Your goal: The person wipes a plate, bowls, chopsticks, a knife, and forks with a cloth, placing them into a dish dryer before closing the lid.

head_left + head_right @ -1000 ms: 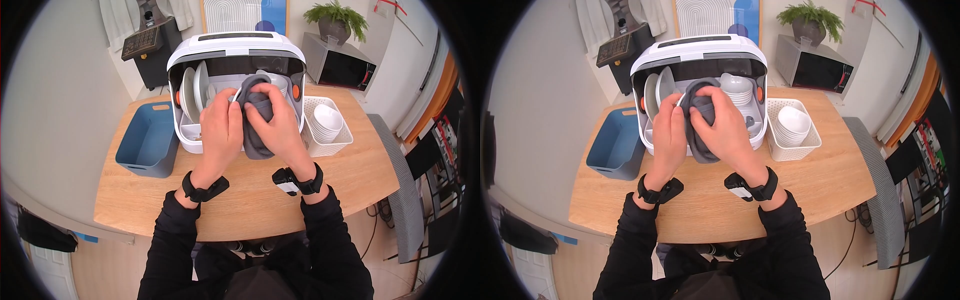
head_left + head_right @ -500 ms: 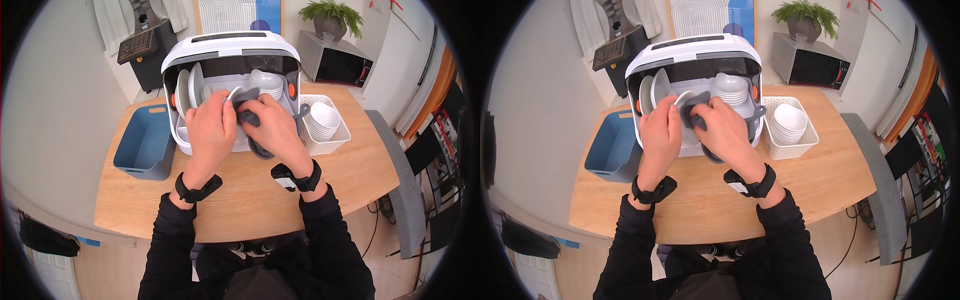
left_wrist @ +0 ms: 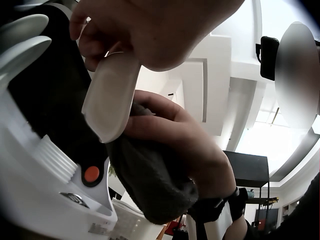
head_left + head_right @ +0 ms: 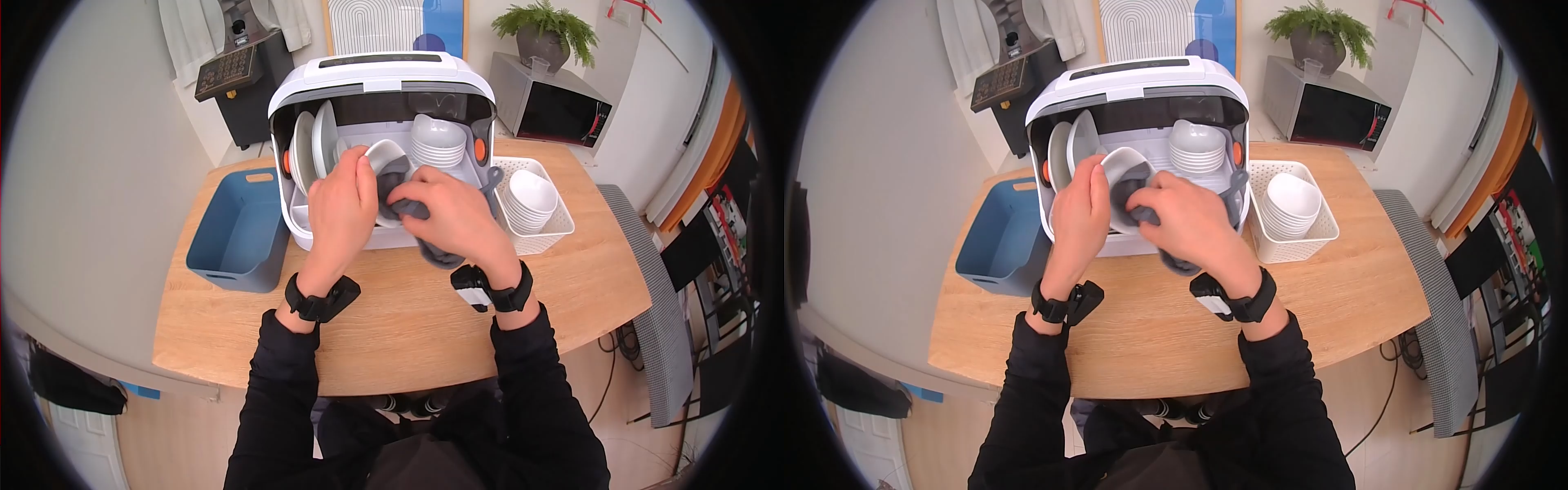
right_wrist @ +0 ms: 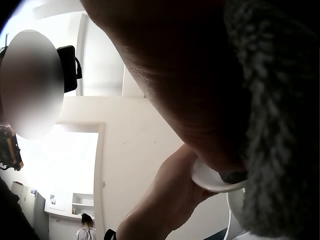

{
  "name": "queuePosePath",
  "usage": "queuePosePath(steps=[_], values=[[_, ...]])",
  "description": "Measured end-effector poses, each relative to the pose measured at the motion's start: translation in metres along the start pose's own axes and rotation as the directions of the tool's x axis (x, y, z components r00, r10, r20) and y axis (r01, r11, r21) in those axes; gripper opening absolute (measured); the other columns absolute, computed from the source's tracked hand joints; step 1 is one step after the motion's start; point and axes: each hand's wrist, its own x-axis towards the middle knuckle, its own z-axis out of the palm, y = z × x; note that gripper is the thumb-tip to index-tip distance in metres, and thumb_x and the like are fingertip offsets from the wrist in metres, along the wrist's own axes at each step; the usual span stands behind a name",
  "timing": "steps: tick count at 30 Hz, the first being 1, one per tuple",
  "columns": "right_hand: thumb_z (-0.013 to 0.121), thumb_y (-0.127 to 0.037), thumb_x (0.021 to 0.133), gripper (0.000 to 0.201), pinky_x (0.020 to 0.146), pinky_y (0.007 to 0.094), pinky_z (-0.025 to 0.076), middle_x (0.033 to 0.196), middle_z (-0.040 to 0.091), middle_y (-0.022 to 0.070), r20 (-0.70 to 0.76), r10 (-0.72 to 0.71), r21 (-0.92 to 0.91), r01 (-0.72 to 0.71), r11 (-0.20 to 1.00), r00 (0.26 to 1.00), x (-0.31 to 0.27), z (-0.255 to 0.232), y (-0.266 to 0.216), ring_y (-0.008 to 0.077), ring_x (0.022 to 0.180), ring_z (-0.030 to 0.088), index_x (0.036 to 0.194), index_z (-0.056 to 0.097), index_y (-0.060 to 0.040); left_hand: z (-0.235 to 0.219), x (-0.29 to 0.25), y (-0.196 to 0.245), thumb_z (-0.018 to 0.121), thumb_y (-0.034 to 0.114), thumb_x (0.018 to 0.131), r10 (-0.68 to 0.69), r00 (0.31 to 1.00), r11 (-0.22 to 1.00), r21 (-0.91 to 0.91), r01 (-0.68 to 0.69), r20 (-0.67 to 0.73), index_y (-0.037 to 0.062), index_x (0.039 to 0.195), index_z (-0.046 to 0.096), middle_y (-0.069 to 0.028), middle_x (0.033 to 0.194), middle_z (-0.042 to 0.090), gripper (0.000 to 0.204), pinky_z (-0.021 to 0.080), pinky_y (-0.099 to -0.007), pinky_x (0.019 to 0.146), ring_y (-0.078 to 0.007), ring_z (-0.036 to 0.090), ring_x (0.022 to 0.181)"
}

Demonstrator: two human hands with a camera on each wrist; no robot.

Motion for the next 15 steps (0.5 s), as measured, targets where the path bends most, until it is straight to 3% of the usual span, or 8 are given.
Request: queuePosePath(steps=[3,6,8,10,12,15], values=[[0.067,-0.017,0.078,0.024,0.078,0.0378,0.052,0.097,0.062,0.0075,-0.165,0.151,-0.09,-0.168,0.982,0.975,0.001,-0.014,0.017,0.029,0.093,0.064,0.102,0.071,-0.0184,0.018,0.005,-0.026,0.039,0.026,0.103,-0.076,0.995,0.985,-0.161,0.064,-0.069,0.0008,0.111,0.06,-0.0183,0.085,0.068,0.033,0.047,-0.0437,0.078,-0.0375,0.065,0.08],[0.068,-0.019,0.079,0.024,0.079,0.0382,0.051,0.1,0.063,0.0091,-0.357,0.22,0.038,-0.222,0.974,0.908,-0.002,-0.04,0.03,0.0309,0.095,0.063,0.103,0.071,-0.0172,0.026,0.014,-0.049,0.036,0.028,0.104,-0.068,0.987,0.957,-0.287,0.024,-0.143,-0.0023,0.115,0.057,-0.0229,0.091,0.068,0.039,0.048,-0.0446,0.082,-0.041,0.065,0.081],[0.069,-0.019,0.079,0.025,0.08,0.0371,0.05,0.1,0.063,0.0098,-0.443,0.209,0.093,-0.187,0.978,0.872,-0.007,-0.05,0.036,0.0305,0.094,0.063,0.104,0.071,-0.0152,0.038,0.02,-0.08,0.038,0.029,0.103,-0.152,0.988,0.94,-0.309,0.142,-0.008,-0.004,0.118,0.055,-0.0209,0.09,0.067,0.04,0.05,-0.0428,0.074,-0.0362,0.065,0.075],[0.069,-0.019,0.079,0.025,0.08,0.0361,0.05,0.098,0.063,0.0103,-0.469,0.224,0.162,-0.166,0.973,0.854,-0.01,-0.058,0.038,0.0298,0.093,0.063,0.104,0.071,-0.0138,0.041,0.031,-0.082,0.039,0.03,0.102,-0.249,0.954,0.899,-0.326,0.292,0.168,-0.0046,0.119,0.054,-0.0174,0.088,0.066,0.041,0.05,-0.0395,0.067,-0.0297,0.064,0.069],[0.07,-0.014,0.079,0.025,0.083,0.0332,0.049,0.1,0.063,0.0093,-0.434,0.262,0.21,-0.186,0.96,0.862,-0.011,-0.062,0.033,0.026,0.095,0.062,0.104,0.07,-0.0112,0.044,0.042,-0.083,0.04,0.031,0.102,-0.35,0.859,0.821,-0.319,0.473,0.373,-0.0043,0.118,0.054,-0.0124,0.085,0.065,0.042,0.05,-0.0348,0.059,-0.0214,0.061,0.064],[0.071,-0.011,0.079,0.026,0.086,0.0317,0.048,0.101,0.064,0.0094,-0.406,0.275,0.254,-0.182,0.95,0.871,-0.011,-0.061,0.031,0.0241,0.096,0.062,0.105,0.07,-0.0096,0.051,0.063,-0.084,0.04,0.032,0.102,-0.461,0.725,0.683,-0.316,0.658,0.513,0.0003,0.115,0.057,-0.0063,0.079,0.062,0.038,0.047,-0.0269,0.054,-0.0122,0.057,0.06]])
